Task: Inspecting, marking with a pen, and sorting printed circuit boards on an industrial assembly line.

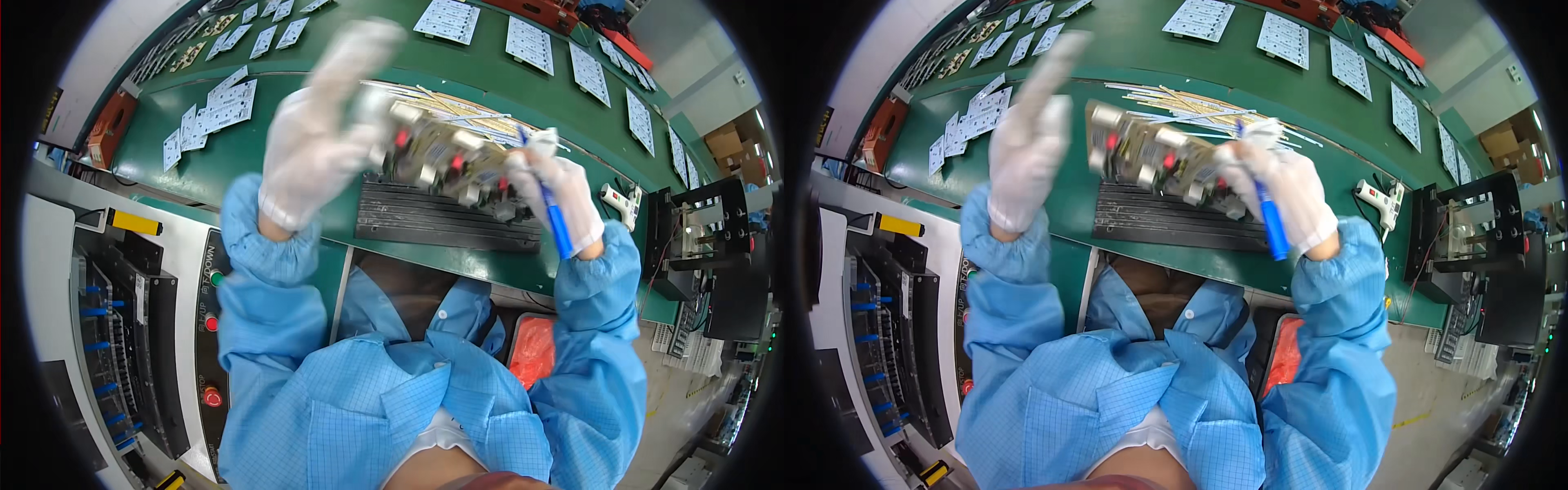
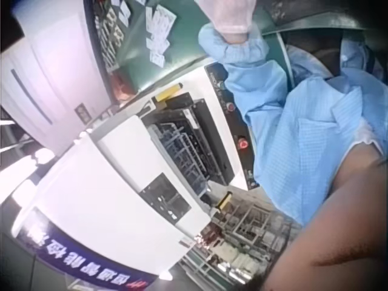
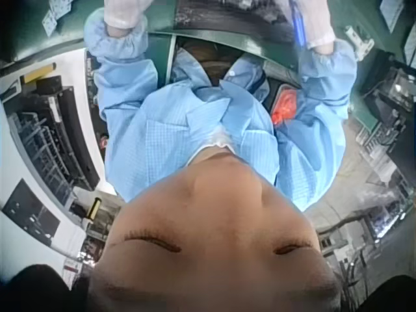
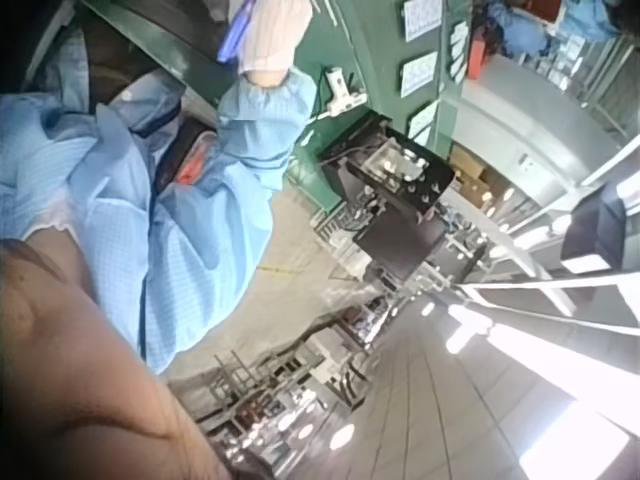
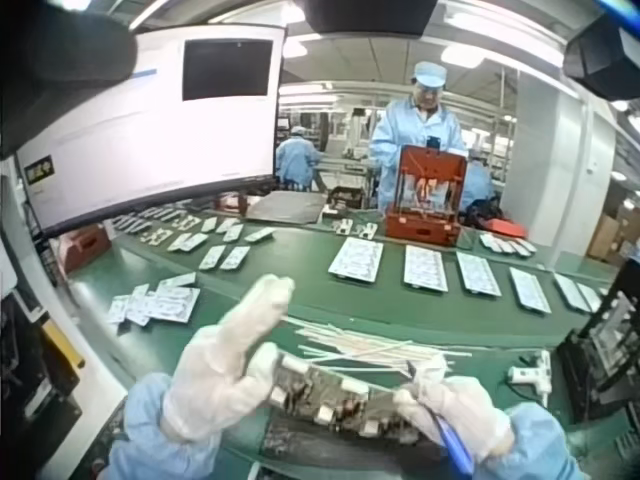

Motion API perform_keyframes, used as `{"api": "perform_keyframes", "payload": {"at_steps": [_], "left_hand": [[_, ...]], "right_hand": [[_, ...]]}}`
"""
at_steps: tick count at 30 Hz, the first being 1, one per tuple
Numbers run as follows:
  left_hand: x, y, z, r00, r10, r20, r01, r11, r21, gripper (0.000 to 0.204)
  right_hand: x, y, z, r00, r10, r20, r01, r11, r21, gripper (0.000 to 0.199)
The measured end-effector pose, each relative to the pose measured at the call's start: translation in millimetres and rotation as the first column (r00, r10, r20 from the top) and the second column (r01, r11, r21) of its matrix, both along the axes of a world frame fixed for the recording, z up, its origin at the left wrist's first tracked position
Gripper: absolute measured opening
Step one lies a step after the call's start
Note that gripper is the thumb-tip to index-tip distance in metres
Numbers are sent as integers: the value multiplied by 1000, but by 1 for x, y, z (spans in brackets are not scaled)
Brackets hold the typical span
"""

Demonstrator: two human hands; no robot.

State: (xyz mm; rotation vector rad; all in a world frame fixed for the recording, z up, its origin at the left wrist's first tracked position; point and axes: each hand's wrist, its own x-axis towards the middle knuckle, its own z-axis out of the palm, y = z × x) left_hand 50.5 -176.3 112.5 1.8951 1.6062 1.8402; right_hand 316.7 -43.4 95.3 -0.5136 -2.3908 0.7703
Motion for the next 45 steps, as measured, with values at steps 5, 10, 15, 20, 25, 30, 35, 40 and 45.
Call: {"api": "perform_keyframes", "payload": {"at_steps": [5, 10, 15, 20, 25, 30, 35, 40, 45], "left_hand": [[36, 7, 3, 623, -482, -616, -159, 693, -703, 32], [44, -13, -16, 619, -368, -694, -101, 839, -535, 22], [45, -29, -36, 600, -257, -757, -145, 896, -419, 24], [52, -25, -27, 593, -130, -795, -250, 908, -336, 32], [31, 23, 1, 664, -389, -639, -79, 814, -576, 35], [61, -31, -49, 382, 160, -910, -231, 970, 74, 46], [84, -73, -83, 314, 117, -942, -157, 985, 70, 42], [73, -66, -53, 472, 90, -877, -216, 976, -16, 35], [6, -31, -55, 499, -47, -865, -212, 962, -174, 18]], "right_hand": [[-15, -15, 4, 924, 60, 377, -180, 940, 289, 19], [-9, -19, 9, 906, 51, 420, -218, 908, 359, 16], [-12, -19, 3, 893, 55, 447, -235, 904, 357, 15], [-22, -25, 6, 899, 58, 433, -253, 877, 408, 17], [-36, 11, -2, 932, -66, 357, -182, 767, 615, 34], [-59, 49, -35, 913, 2, 407, -210, 860, 465, 32], [-71, 67, -53, 957, 67, 283, -123, 975, 184, 35], [-70, 84, -60, 975, -200, -99, 149, 914, -378, 46], [-70, 77, -82, 791, -588, -169, 161, 467, -869, 56]]}}
